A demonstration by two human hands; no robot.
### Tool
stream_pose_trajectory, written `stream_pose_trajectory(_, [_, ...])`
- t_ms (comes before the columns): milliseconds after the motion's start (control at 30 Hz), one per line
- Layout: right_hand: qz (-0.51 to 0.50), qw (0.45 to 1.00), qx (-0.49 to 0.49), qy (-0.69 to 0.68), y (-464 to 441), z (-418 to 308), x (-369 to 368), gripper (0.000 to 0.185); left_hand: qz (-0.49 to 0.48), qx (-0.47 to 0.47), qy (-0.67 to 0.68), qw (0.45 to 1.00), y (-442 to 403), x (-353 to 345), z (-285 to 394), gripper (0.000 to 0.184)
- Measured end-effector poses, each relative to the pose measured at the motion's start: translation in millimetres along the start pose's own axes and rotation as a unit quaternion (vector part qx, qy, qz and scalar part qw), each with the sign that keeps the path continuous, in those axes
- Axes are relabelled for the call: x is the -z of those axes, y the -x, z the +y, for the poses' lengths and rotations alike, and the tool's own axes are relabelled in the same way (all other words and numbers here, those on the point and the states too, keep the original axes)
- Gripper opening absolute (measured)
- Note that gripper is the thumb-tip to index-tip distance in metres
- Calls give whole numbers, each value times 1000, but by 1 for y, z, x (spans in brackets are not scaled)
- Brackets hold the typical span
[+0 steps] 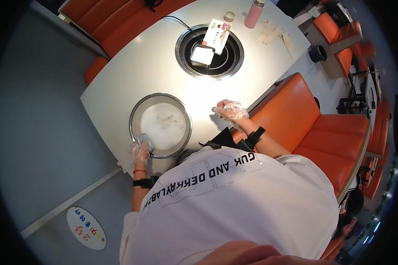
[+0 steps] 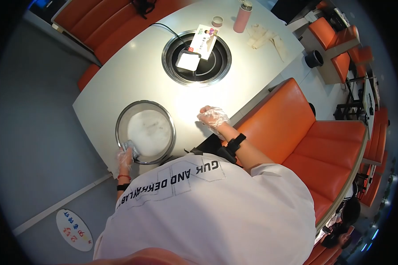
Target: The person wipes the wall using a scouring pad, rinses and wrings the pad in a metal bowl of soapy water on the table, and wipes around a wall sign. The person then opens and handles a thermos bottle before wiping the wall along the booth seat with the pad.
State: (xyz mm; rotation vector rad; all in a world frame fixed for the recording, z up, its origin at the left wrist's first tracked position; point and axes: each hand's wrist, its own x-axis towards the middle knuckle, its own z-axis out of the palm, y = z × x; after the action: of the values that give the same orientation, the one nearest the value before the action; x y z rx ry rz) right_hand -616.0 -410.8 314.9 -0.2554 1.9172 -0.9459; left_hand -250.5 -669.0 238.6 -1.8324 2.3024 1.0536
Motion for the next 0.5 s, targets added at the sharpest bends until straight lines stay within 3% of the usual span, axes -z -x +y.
stream_pose_trajectory(133, [46,996,-20,-75,17,-8,20,23,-12,-3,56,998,3,-17,17,58])
stream_pose_trajectory(300, [38,999,1,6,-23,6,66,39,-13,20,59,998,30,-23,94,58])
stream_pose_trajectory(400, [47,991,78,93,-76,44,101,39,-6,27,44,999,38,-33,111,58])
stream_pose_trajectory(500, [106,969,135,176,-120,41,153,52,-4,55,52,997,41,-53,129,60])
